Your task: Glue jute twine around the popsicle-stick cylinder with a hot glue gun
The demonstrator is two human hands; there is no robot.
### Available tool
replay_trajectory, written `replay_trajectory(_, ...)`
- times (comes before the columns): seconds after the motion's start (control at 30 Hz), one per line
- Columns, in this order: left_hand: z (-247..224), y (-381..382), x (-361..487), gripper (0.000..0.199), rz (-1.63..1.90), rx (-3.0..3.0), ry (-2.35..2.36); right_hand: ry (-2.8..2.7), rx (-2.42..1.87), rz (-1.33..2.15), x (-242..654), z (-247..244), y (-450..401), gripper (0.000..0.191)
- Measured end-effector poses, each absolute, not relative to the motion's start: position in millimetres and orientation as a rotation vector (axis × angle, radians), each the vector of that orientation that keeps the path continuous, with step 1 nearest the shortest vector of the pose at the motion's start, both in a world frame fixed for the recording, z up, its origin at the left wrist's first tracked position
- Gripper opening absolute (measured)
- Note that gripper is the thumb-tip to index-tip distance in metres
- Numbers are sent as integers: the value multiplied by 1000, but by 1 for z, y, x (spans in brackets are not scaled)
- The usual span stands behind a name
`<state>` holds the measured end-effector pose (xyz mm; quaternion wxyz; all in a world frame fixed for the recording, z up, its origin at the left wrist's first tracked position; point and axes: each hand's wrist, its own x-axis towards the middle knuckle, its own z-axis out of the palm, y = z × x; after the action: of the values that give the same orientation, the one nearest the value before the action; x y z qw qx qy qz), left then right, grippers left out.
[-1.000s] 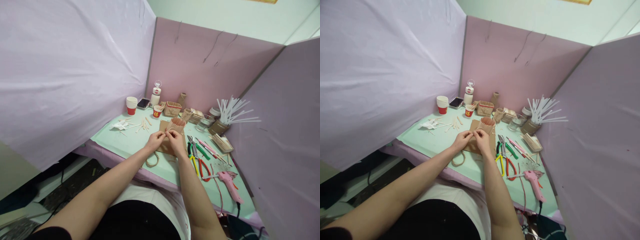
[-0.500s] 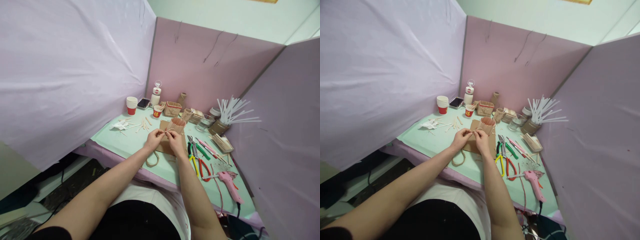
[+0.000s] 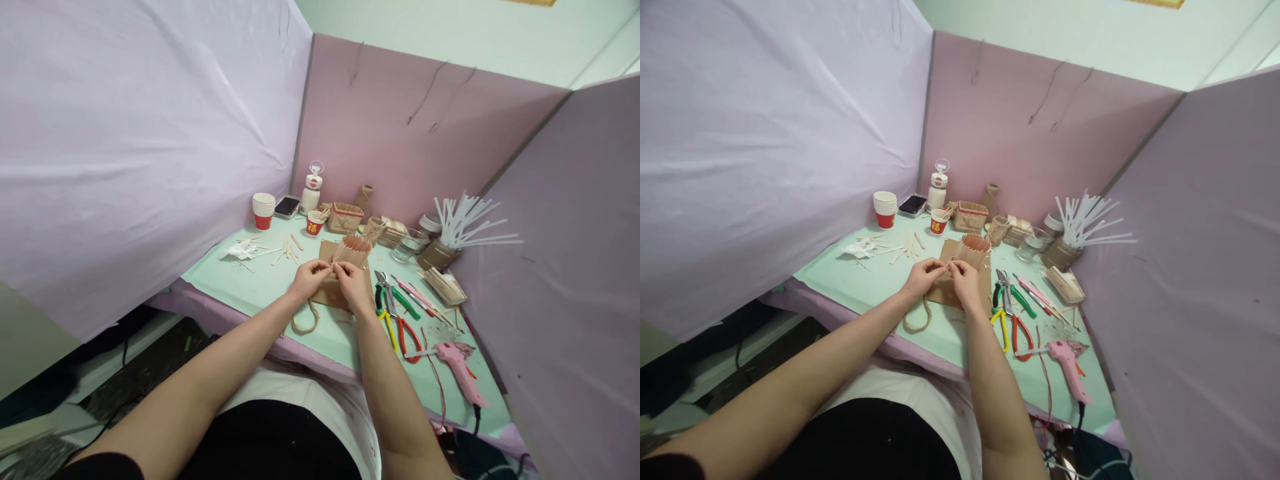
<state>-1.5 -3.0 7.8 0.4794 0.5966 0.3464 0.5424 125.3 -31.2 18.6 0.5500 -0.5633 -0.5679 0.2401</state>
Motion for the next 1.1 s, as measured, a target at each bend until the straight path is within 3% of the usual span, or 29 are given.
replay_trajectory(0.5,8,-1,-2,21,1223,1313,758,-1325,-1338,555,125,18,-32,23)
replay_trajectory(1.1,8,0,-2,18,1247,1337,840,-1324,-1334,550,126,20,-33,29)
